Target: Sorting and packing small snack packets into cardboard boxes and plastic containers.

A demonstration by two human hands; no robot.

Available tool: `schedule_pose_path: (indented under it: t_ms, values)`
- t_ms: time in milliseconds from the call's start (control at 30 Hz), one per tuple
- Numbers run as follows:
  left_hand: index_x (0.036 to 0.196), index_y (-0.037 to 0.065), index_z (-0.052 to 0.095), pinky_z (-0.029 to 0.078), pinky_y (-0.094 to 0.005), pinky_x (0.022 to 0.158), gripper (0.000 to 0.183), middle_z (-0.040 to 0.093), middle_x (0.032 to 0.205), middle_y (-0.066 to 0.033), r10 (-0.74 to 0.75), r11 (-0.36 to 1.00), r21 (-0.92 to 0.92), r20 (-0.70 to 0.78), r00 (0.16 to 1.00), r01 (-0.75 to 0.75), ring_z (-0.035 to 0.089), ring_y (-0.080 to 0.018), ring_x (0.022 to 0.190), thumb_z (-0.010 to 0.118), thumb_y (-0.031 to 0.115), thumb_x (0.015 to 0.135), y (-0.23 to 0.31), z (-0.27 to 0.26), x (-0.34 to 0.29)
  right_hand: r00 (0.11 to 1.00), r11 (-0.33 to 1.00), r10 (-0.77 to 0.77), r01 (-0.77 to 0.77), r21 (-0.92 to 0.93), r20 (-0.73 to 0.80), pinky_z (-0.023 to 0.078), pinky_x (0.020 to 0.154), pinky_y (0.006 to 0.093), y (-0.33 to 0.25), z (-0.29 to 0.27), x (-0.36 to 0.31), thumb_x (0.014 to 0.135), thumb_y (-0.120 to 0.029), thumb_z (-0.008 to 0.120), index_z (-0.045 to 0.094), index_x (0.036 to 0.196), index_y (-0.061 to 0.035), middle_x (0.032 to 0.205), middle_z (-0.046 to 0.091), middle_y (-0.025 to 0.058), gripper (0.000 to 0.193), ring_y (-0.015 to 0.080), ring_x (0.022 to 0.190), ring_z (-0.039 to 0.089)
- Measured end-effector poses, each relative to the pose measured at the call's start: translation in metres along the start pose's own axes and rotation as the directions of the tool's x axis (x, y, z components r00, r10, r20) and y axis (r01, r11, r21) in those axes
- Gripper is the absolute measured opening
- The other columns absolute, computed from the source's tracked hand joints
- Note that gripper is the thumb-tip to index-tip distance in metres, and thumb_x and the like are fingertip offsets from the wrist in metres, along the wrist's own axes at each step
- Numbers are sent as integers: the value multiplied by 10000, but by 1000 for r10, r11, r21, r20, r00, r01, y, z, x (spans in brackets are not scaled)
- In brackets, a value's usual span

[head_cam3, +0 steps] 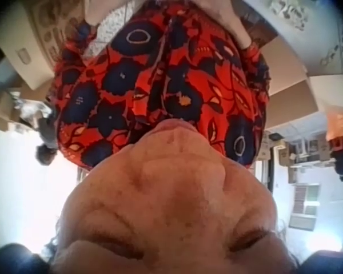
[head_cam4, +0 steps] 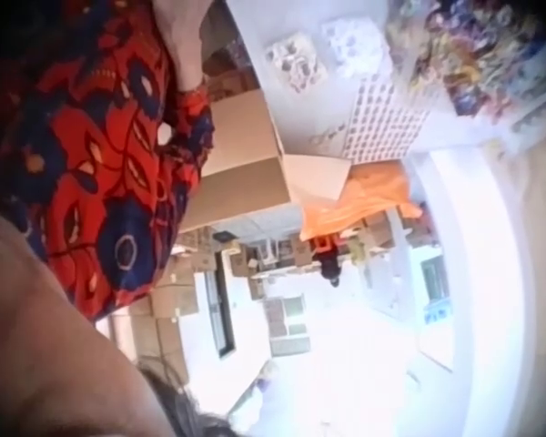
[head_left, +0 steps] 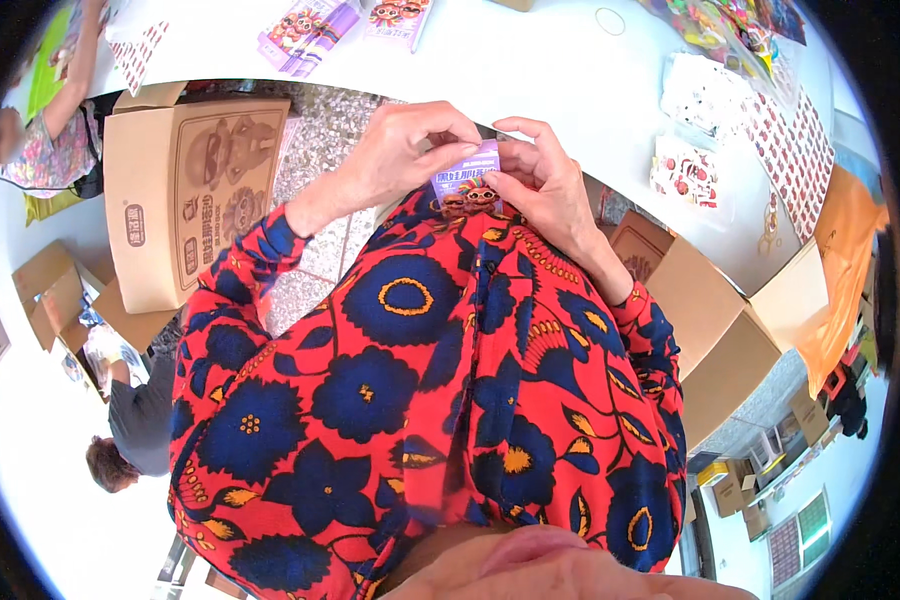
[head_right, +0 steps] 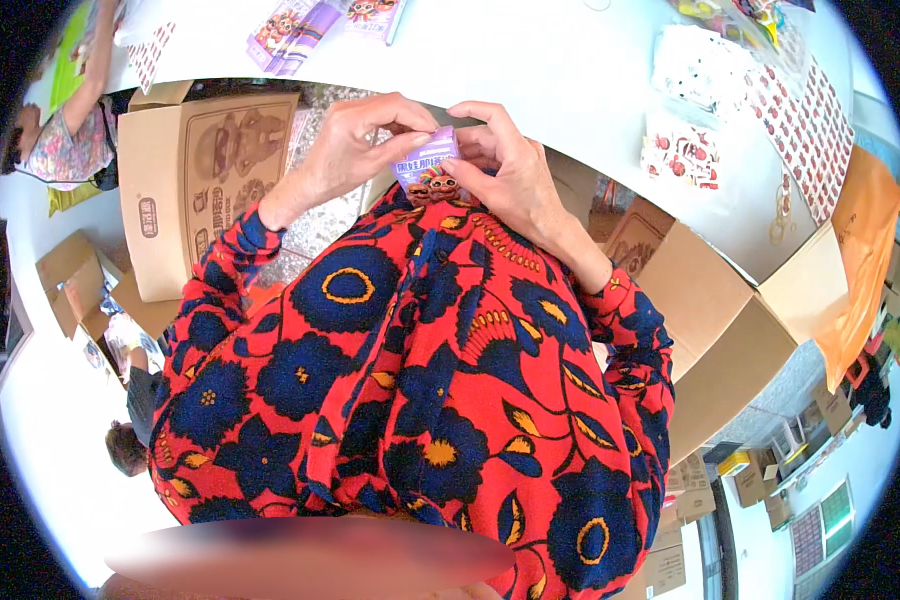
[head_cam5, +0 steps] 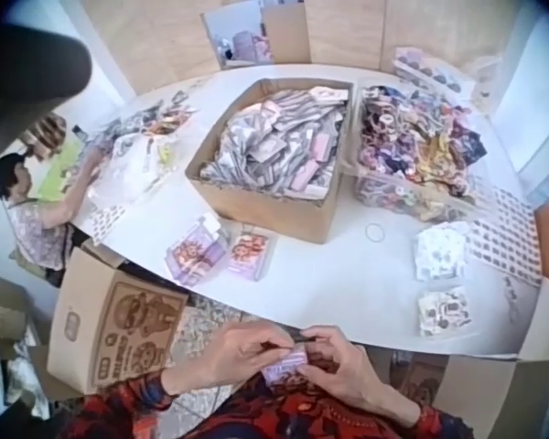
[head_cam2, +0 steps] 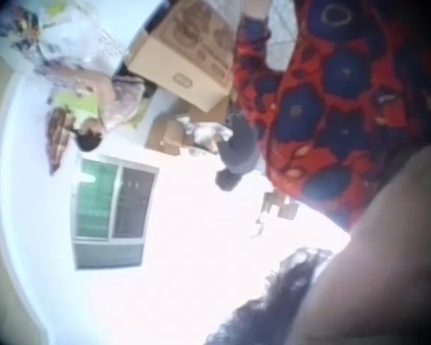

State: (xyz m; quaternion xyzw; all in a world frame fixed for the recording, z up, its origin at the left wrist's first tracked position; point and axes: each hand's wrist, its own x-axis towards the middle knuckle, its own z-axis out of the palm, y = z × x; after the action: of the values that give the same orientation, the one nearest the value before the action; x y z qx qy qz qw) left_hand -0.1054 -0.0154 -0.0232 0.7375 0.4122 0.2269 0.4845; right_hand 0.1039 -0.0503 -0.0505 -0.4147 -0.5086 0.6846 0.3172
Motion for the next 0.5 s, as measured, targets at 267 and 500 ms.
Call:
schedule_pose_path:
  t_ms: [267, 500]
  values:
    - [1016, 28, 678, 512, -311, 830, 274, 670, 1039, -123, 59, 998, 16, -293, 954, -57, 644, -216, 953, 703, 5, 745, -6, 32, -26, 994, 990, -93, 86, -115, -62, 510, 848, 268, 9, 1, -7, 858, 31, 603, 549, 1155, 2, 1066, 647, 111, 303, 133, 963, 621]
    - [1002, 39, 690, 510, -306, 827, 242, 669, 1046, -115, 41, 992, -106, -250, 967, -70, 639, -208, 958, 693, 9, 762, -11, 33, -25, 979, 975, -186, 173, -141, -82, 545, 721, 259, 17, -1, -8, 814, -7, 661, 615, 1092, -41, 919, 672, 77, 284, 129, 818, 657]
